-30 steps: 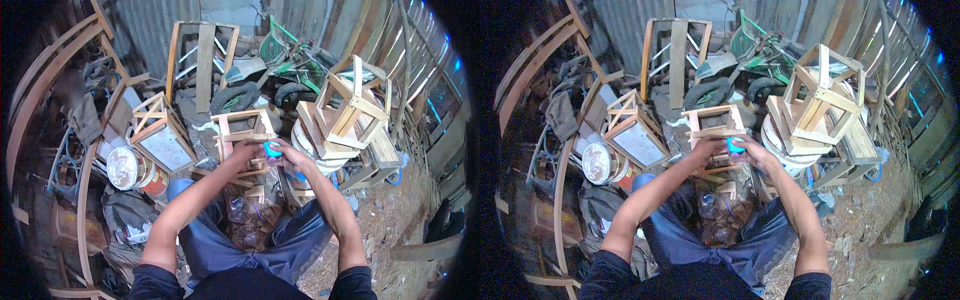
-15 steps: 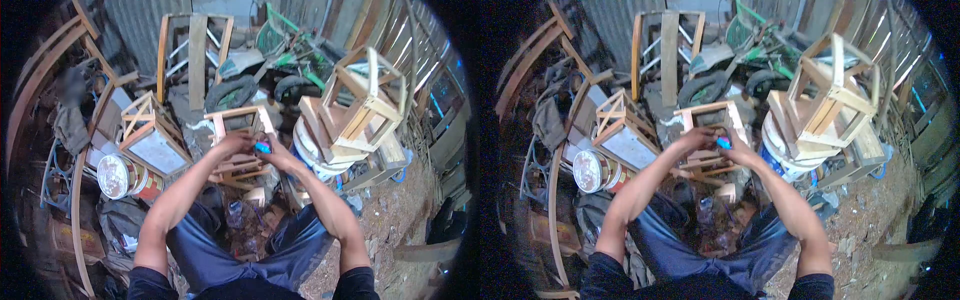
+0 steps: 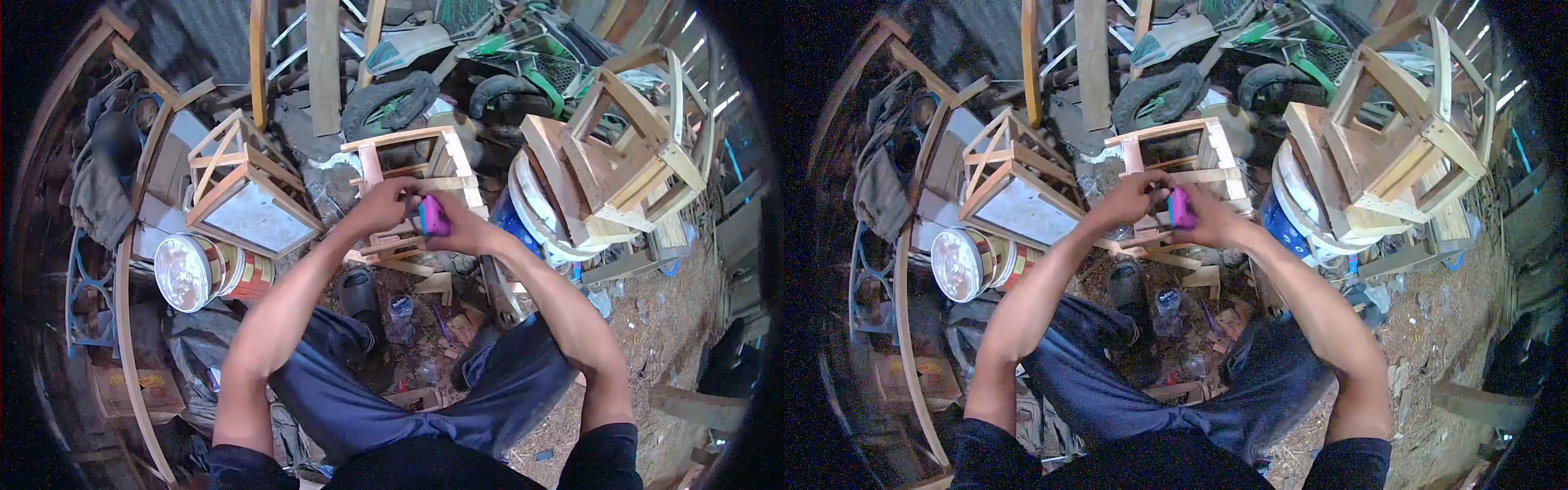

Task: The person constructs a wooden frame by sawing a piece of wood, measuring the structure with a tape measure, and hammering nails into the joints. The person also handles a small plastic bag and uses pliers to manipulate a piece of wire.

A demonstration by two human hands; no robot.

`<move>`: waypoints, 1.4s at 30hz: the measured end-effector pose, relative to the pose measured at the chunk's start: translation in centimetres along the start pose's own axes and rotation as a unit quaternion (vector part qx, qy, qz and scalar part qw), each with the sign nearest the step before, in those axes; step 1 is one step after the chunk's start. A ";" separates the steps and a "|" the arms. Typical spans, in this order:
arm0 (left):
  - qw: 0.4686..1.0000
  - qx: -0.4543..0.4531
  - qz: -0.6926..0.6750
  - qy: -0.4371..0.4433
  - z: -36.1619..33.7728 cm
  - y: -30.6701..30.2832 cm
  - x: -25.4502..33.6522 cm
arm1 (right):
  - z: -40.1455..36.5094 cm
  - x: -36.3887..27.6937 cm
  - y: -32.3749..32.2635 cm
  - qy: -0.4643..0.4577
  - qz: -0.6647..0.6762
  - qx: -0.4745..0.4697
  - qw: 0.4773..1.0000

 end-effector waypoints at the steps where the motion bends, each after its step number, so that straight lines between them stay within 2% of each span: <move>1: 0.995 -0.030 -0.100 0.008 0.0 0.6 -0.8 | -0.5 0.9 0.3 0.053 0.076 -0.038 0.995; 2: 0.978 -0.060 -0.199 0.018 -0.1 0.9 -1.1 | -0.7 0.2 0.5 0.107 0.151 -0.075 0.980; 3: 0.978 -0.057 -0.201 0.019 -0.1 1.1 -1.6 | -1.8 -0.7 1.1 0.202 0.533 -0.086 0.818; 4: 0.977 -0.055 -0.200 0.044 -0.2 1.2 -1.8 | -1.8 -0.7 1.2 0.203 0.530 -0.090 0.818; 6: 0.975 -0.052 -0.197 0.091 -0.7 1.5 -2.2 | -2.2 0.5 1.9 0.254 0.507 -0.063 0.822; 7: 0.975 -0.085 -0.190 0.072 -0.7 1.7 -2.2 | -1.9 1.0 1.8 0.241 0.424 -0.075 0.870; 8: 0.975 -0.085 -0.192 0.069 -0.9 1.7 -2.2 | -1.8 1.6 1.9 0.243 0.425 -0.077 0.868; 10: 0.977 -0.127 -0.166 -0.043 -0.9 2.0 -2.5 | -1.8 2.2 1.5 0.237 0.176 -0.124 0.947; 11: 0.946 -0.134 -0.278 -0.101 -0.8 2.5 -2.6 | -1.8 2.0 1.3 0.230 0.098 -0.074 0.965; 14: 0.956 -0.106 -0.245 -0.118 -1.3 2.3 0.2 | -1.3 0.2 1.6 0.247 0.030 -0.099 0.964; 15: 0.964 -0.093 -0.232 -0.086 -1.1 2.9 0.1 | -1.0 4.6 4.7 0.142 -0.044 -0.079 0.986; 16: 0.965 -0.095 -0.230 -0.084 -0.8 3.5 -0.7 | -1.3 3.7 4.6 0.143 -0.045 -0.076 0.986; 18: 0.960 -0.099 -0.258 -0.049 -0.5 4.5 -1.8 | -2.0 0.4 4.0 0.144 -0.020 -0.010 0.989; 19: 0.946 -0.114 -0.288 -0.090 -0.8 4.5 -1.7 | -1.9 0.1 4.1 0.161 -0.018 -0.020 0.987; 20: 0.947 -0.117 -0.287 -0.089 -1.1 4.5 -1.3 | -2.1 -0.2 3.8 0.163 -0.018 -0.017 0.986; 22: 0.974 -0.105 -0.163 -0.114 -1.4 4.6 -1.2 | -2.6 -0.6 3.3 0.207 0.034 -0.034 0.977; 26: 0.974 -0.102 -0.192 -0.064 -1.8 5.4 -1.1 | -2.7 -1.1 2.5 0.180 0.037 -0.029 0.983; 28: 0.975 -0.113 -0.180 -0.067 -1.5 5.3 -1.0 | -2.9 -2.0 1.5 0.218 0.034 -0.043 0.974; 29: 0.974 -0.115 -0.181 -0.068 -1.2 5.6 -1.2 | -2.9 -1.5 1.5 0.219 0.035 -0.044 0.974; 32: 0.973 -0.157 -0.108 -0.128 -0.8 6.4 -2.4 | -2.7 -0.2 2.0 0.182 -0.152 -0.103 0.966; 33: 0.973 -0.157 -0.109 -0.130 -0.7 6.2 -2.8 | -3.0 0.6 1.6 0.244 -0.196 -0.126 0.941; 35: 0.983 -0.091 -0.149 -0.054 -0.5 4.1 -3.0 | -3.8 2.3 -0.7 0.257 -0.186 -0.176 0.932; 36: 0.984 -0.091 -0.145 -0.056 -0.5 2.6 -3.5 | -4.2 2.6 -2.0 0.226 -0.214 -0.194 0.930; 37: 0.973 -0.052 -0.205 -0.098 -0.7 0.6 -4.6 | -4.5 4.3 -2.7 0.225 -0.177 -0.220 0.933; 38: 0.954 -0.010 -0.264 -0.140 -1.2 -0.9 -5.9 | -4.8 4.1 -3.8 0.290 -0.091 -0.202 0.931; 40: 0.954 -0.033 -0.256 -0.152 -2.6 -1.7 -8.5 | -5.1 3.9 -4.9 0.428 0.001 -0.155 0.890; 41: 0.954 -0.060 -0.248 -0.158 -3.0 -1.7 -8.9 | -5.3 4.9 -4.7 0.429 0.001 -0.153 0.890; 42: 0.955 -0.064 -0.246 -0.155 -3.3 -1.5 -9.2 | -5.6 6.7 -4.4 0.376 -0.073 -0.137 0.914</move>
Point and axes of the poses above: each hand's wrist, its own z-axis towards the middle knuckle, its own y-axis out of the palm, x = y × z, the point moved 4 cm from there along z, towards the middle knuckle, and after that the axes turned 4 degrees about -x, right-handed, at the moved point
